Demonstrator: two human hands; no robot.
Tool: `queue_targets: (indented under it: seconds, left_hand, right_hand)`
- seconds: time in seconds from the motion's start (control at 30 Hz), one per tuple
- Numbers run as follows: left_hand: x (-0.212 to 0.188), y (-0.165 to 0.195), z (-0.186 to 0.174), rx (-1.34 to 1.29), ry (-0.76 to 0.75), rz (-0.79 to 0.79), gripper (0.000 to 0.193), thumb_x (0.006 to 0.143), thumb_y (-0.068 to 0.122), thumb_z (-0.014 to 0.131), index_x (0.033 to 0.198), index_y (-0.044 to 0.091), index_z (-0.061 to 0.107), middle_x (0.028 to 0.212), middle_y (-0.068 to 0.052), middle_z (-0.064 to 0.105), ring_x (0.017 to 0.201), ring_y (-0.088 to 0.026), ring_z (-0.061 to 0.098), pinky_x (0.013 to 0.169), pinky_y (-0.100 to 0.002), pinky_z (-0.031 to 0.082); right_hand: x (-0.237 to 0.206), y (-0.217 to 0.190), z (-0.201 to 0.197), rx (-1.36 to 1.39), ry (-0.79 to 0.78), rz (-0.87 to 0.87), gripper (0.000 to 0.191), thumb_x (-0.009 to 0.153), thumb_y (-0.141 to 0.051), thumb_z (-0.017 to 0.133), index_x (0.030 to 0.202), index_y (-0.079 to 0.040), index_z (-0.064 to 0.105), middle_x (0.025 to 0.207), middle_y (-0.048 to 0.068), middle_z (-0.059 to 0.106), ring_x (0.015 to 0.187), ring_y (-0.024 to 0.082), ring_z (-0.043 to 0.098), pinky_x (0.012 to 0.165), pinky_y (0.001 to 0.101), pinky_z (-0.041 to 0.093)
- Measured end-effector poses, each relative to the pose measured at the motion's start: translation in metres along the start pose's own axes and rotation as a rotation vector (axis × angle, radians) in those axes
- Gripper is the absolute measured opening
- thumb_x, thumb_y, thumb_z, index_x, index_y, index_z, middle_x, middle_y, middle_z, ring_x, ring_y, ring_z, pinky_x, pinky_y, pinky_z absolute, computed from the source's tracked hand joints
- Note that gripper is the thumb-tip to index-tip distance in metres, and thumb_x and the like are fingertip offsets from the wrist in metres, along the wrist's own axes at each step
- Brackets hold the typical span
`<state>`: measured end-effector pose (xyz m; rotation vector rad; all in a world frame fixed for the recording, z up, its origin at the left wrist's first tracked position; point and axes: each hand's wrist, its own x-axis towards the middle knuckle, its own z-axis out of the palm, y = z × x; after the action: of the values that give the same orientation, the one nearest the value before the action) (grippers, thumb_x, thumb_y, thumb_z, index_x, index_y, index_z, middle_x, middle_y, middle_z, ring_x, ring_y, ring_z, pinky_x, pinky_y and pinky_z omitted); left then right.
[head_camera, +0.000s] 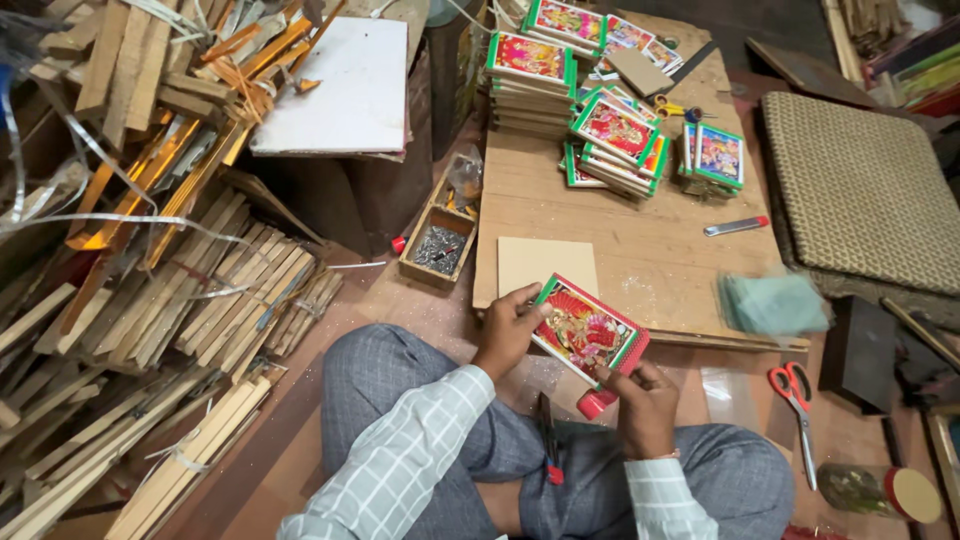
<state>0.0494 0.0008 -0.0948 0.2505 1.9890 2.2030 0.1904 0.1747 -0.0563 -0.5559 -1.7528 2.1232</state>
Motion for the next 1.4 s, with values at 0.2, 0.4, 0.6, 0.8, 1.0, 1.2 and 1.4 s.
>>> queue_targets:
  seconds: [0.2, 0.4, 0.6, 0.8, 1.0, 1.2, 1.4]
  left_hand:
    - [0.017, -0.024, -0.005, -0.742, -0.04, -0.196, 0.032, 0.106, 0.018, 0.058, 0.122, -0.007, 0.07, 0.113, -0.013, 0.075, 0.1, -0.018, 0.07, 0.092, -0.032, 0.056]
    - [0.028, -0.019, -0.017, -1.281, -0.351, -0.455, 0.025, 0.1, 0.018, 0.054, 0.117, 0.006, 0.067, 0.113, -0.008, 0.074, 0.104, -0.02, 0.07, 0.093, -0.038, 0.058]
    - [0.041, -0.009, -0.024, -0.231, 0.23, -0.211, 0.028, 0.099, 0.026, 0.07, 0.11, 0.001, 0.074, 0.094, -0.007, 0.074, 0.082, -0.019, 0.065, 0.072, -0.032, 0.051]
    - [0.041, 0.038, -0.026, -0.124, 0.121, 0.257, 0.036, 0.096, 0.028, 0.073, 0.114, -0.002, 0.073, 0.103, -0.005, 0.076, 0.096, -0.012, 0.069, 0.084, -0.025, 0.055]
    - [0.06, 0.073, -0.023, -0.023, -0.178, 0.164, 0.03, 0.089, 0.024, 0.08, 0.102, -0.002, 0.076, 0.094, -0.005, 0.077, 0.087, -0.01, 0.068, 0.08, -0.026, 0.055]
    - [0.08, 0.054, -0.015, -0.094, -0.163, 0.084, 0.018, 0.082, 0.015, 0.082, 0.088, -0.002, 0.078, 0.078, -0.003, 0.076, 0.07, -0.01, 0.068, 0.065, -0.025, 0.054]
    - [0.078, 0.038, -0.01, -0.255, -0.095, -0.023, 0.013, 0.083, 0.011, 0.08, 0.084, -0.001, 0.077, 0.074, -0.004, 0.073, 0.062, -0.009, 0.065, 0.055, -0.024, 0.051]
  right_hand:
    - [0.019, -0.038, -0.005, -0.095, -0.111, 0.05, 0.025, 0.08, 0.003, 0.073, 0.105, 0.008, 0.075, 0.096, 0.014, 0.078, 0.081, 0.018, 0.072, 0.075, 0.0303, 0.057]
    - [0.037, -0.068, -0.003, -0.156, -0.213, -0.005, 0.021, 0.079, 0.002, 0.075, 0.1, 0.007, 0.075, 0.09, 0.012, 0.077, 0.075, 0.018, 0.071, 0.07, 0.0317, 0.058]
    - [0.08, -0.128, 0.02, -0.87, -0.26, -0.099, 0.015, 0.079, -0.004, 0.076, 0.093, 0.0, 0.079, 0.078, 0.013, 0.077, 0.068, 0.019, 0.07, 0.068, 0.0354, 0.057]
    - [0.135, -0.13, 0.068, -1.34, -0.621, -0.728, 0.014, 0.071, -0.011, 0.074, 0.084, -0.006, 0.078, 0.074, 0.016, 0.072, 0.072, 0.037, 0.068, 0.111, 0.049, 0.043]
    - [0.154, -0.113, 0.093, -1.386, -0.788, -0.705, 0.009, 0.07, -0.011, 0.073, 0.076, -0.006, 0.076, 0.074, 0.016, 0.073, 0.068, 0.038, 0.065, 0.11, 0.0456, 0.048]
    - [0.146, -0.114, 0.079, -1.017, -0.566, -0.059, 0.015, 0.076, -0.006, 0.077, 0.09, -0.001, 0.079, 0.069, 0.009, 0.071, 0.06, 0.017, 0.063, 0.058, 0.0345, 0.051]
    - [0.129, -0.075, 0.058, -0.343, -0.317, 0.094, 0.016, 0.081, -0.007, 0.082, 0.09, 0.004, 0.075, 0.074, 0.005, 0.069, 0.061, 0.01, 0.058, 0.055, 0.0234, 0.045]
